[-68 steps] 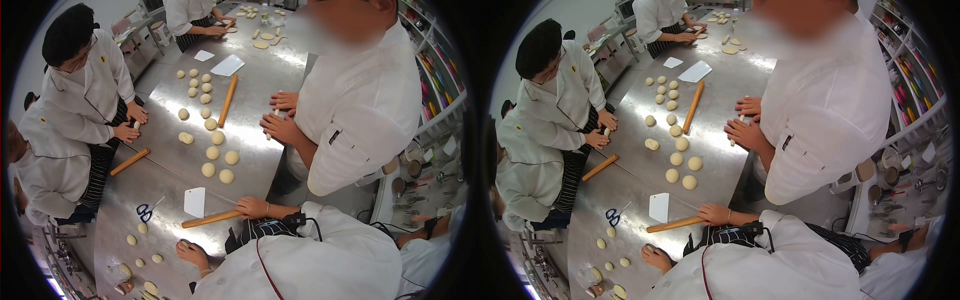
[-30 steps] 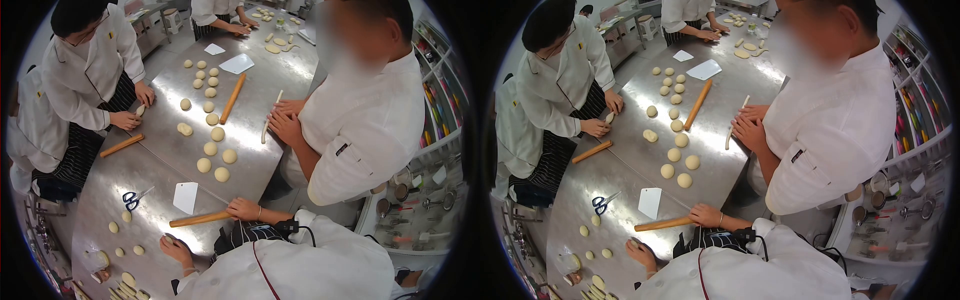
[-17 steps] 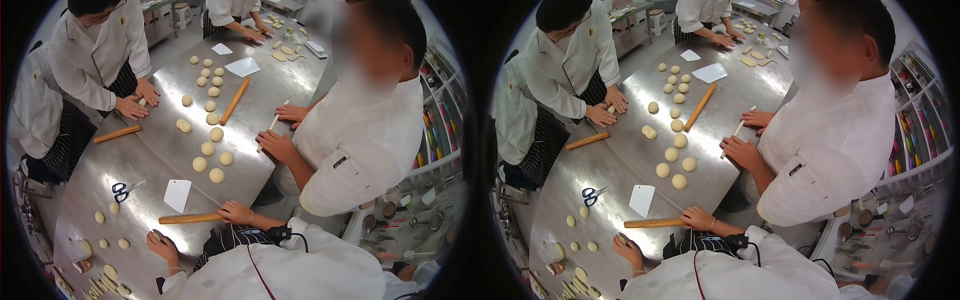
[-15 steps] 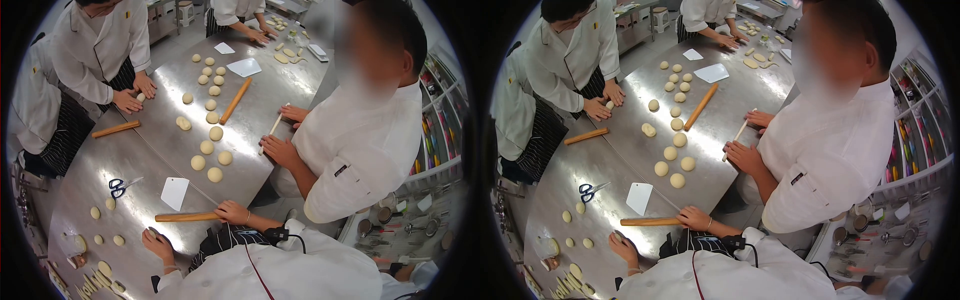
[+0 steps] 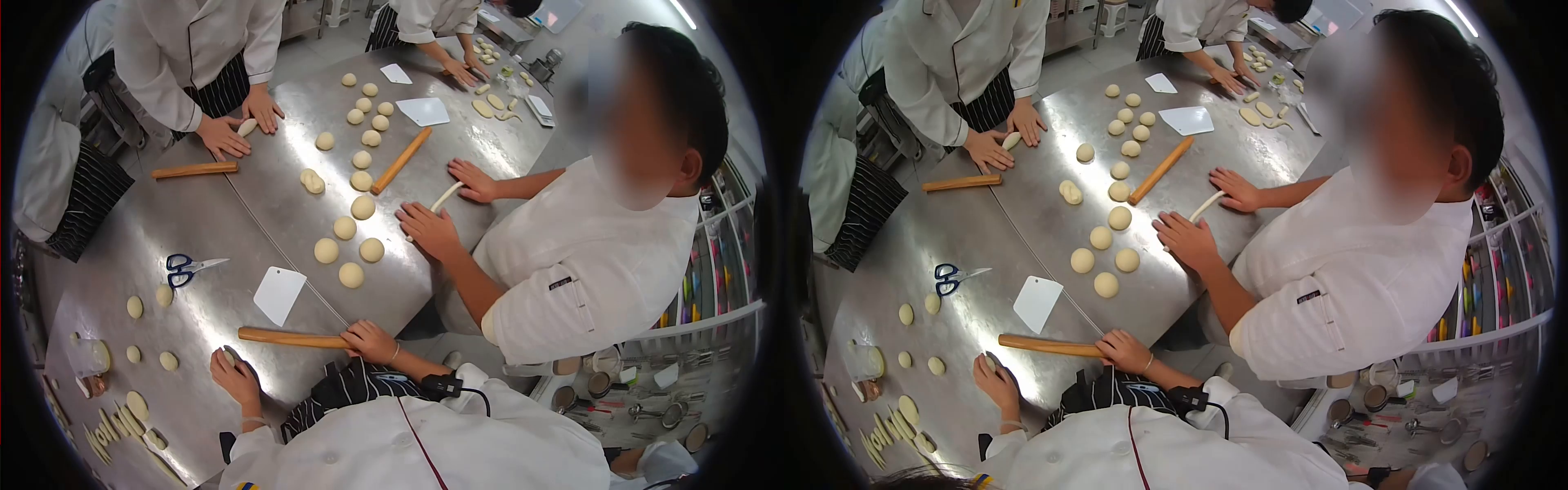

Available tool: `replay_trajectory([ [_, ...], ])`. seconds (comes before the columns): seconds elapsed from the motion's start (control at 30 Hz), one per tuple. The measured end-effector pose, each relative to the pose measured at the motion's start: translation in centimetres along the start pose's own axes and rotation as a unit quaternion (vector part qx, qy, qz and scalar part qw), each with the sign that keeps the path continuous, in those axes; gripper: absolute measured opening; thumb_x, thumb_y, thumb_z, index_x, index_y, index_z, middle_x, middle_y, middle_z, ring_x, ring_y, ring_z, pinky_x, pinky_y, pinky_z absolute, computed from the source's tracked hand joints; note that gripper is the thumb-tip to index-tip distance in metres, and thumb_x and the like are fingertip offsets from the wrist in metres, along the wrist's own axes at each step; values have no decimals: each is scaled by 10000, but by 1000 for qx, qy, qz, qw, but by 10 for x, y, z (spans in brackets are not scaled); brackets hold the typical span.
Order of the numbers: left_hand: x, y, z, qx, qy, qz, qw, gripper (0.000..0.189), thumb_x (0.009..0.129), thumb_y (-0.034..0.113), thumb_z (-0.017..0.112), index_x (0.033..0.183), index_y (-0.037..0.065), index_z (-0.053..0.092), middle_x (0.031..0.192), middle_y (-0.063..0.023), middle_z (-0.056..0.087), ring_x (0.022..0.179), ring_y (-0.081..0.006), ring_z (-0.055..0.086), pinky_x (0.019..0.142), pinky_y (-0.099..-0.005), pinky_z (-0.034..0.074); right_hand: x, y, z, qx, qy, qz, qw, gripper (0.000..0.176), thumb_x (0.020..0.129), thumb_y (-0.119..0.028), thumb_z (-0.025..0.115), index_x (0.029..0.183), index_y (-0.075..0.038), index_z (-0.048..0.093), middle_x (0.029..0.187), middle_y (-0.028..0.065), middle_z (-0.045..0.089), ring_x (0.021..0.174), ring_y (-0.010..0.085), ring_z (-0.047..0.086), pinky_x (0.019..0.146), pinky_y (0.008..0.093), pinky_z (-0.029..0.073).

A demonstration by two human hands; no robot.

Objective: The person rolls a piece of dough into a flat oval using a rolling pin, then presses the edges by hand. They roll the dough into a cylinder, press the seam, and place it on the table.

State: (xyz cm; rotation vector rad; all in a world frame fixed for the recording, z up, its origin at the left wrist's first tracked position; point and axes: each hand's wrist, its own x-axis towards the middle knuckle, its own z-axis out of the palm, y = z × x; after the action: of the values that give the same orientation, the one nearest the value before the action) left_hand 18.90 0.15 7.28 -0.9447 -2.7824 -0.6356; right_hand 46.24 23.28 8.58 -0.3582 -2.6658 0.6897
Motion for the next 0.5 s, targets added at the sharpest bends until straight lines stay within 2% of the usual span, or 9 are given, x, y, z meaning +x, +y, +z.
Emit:
replay_trajectory([
  [0.43,0,-5,2,10,-10,-1,1000,528,827,47,536,1346,16,445,1346,-188,459,1255,-374,410,1052,-510,298,0,0,0,-12,-9,12,1000,472,698,-233,764,1083,-37,576,984,100,544,926,281,542,815,375,445],
  [0.5,0,-3,2,9,-9,4,1000,524,831,49,535,1346,17,446,1348,-189,458,1254,-374,410,1050,-510,300,0,1,1,-7,-1,2,1000,468,697,-235,763,1088,-40,596,962,92,558,887,277,552,786,370,455],
])
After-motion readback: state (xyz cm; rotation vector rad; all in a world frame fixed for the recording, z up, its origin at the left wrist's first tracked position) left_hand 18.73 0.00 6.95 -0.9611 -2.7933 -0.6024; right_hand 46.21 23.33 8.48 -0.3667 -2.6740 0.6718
